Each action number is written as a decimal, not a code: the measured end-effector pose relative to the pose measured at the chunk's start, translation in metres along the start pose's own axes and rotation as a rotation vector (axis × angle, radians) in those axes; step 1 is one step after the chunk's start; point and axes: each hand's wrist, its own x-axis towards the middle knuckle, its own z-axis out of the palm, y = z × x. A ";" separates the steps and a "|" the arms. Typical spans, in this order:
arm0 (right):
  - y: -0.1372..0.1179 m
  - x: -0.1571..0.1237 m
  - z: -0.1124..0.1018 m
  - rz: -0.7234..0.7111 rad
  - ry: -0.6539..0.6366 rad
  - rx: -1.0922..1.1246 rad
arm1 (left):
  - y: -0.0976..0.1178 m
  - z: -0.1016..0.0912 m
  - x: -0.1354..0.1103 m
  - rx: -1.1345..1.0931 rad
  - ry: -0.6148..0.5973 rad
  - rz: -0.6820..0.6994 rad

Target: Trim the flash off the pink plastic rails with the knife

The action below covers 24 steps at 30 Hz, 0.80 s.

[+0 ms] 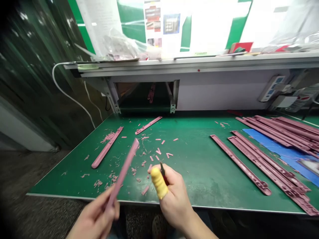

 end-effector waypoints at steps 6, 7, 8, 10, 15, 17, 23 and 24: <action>0.030 -0.036 0.048 -0.377 -0.432 -0.351 | 0.024 0.019 0.039 -0.318 0.180 -0.053; 0.032 -0.039 0.054 -0.382 -0.432 -0.429 | 0.024 0.021 0.043 -0.334 0.186 -0.054; 0.033 -0.040 0.058 -0.377 -0.434 -0.501 | 0.023 0.022 0.044 -0.343 0.187 -0.055; 0.030 -0.038 0.058 -0.384 -0.451 -0.597 | 0.020 0.025 0.045 -0.352 0.186 -0.055; 0.023 -0.032 0.047 -0.439 -0.475 -0.707 | 0.017 0.030 0.043 -0.352 0.192 -0.045; 0.023 -0.032 0.047 -0.452 -0.467 -0.721 | 0.018 0.031 0.043 -0.354 0.196 -0.039; 0.027 -0.039 0.053 -0.600 -0.391 -0.728 | 0.017 0.032 0.044 -0.403 0.205 -0.040; 0.028 -0.040 0.053 -0.655 -0.398 -0.729 | 0.018 0.031 0.045 -0.422 0.206 -0.041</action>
